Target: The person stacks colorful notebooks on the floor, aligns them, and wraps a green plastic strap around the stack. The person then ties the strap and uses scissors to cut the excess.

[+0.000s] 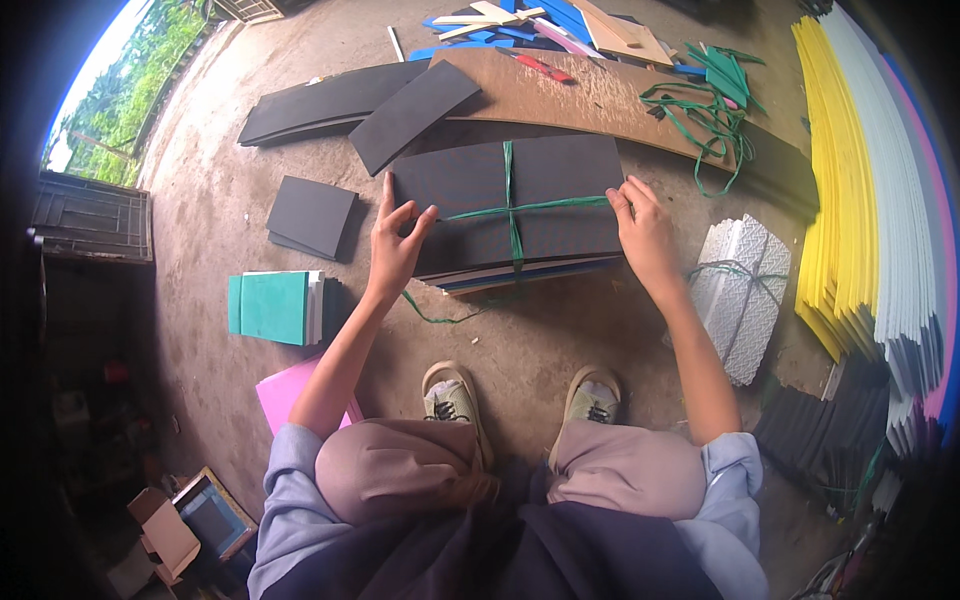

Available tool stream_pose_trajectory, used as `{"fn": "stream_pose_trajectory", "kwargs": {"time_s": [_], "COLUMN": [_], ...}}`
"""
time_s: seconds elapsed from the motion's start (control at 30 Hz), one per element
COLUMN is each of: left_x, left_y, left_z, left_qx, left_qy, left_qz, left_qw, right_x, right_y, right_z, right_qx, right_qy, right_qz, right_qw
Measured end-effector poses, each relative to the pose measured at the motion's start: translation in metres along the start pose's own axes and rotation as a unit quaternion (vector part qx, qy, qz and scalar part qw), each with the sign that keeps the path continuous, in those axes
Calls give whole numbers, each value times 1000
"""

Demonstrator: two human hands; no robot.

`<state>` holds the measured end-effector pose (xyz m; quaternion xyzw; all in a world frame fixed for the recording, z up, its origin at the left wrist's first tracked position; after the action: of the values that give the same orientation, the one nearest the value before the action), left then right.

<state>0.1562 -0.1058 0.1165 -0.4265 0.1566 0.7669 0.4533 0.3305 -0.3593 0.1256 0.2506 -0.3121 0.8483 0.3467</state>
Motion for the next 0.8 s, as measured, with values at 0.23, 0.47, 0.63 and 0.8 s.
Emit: {"fn": "stream_pose_trajectory", "kwargs": {"time_s": [0.23,0.47,0.63,0.8], "left_x": [2,2,-23,-1], "left_y": [9,5,9,7], "left_z": [-9,-9,8,20], "left_qx": [-48,-35,-101,-16], "left_qy": [-36,-49,-316,-85], "left_qz": [11,16,-114,79], "left_qw": [998,998,937,993], "right_x": [-25,-27,-41,-51], "right_y": [3,3,-5,-15], "right_z": [-13,-15,6,27], "right_qx": [76,86,155,168], "right_qy": [-51,-49,-3,-272], "right_qz": [-182,-166,-158,-215], "right_qw": [979,981,975,923]}}
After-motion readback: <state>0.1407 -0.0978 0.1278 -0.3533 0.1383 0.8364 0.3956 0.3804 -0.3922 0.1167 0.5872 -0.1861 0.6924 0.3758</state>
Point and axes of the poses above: each hand's wrist, its own y-axis away from the middle knuckle, its own z-axis out of the back of the hand, x = y × z, the point moved 8 cm from there along -y, towards the middle knuckle, and after that the axes turned 5 degrees about x, right-handed, at the moved point
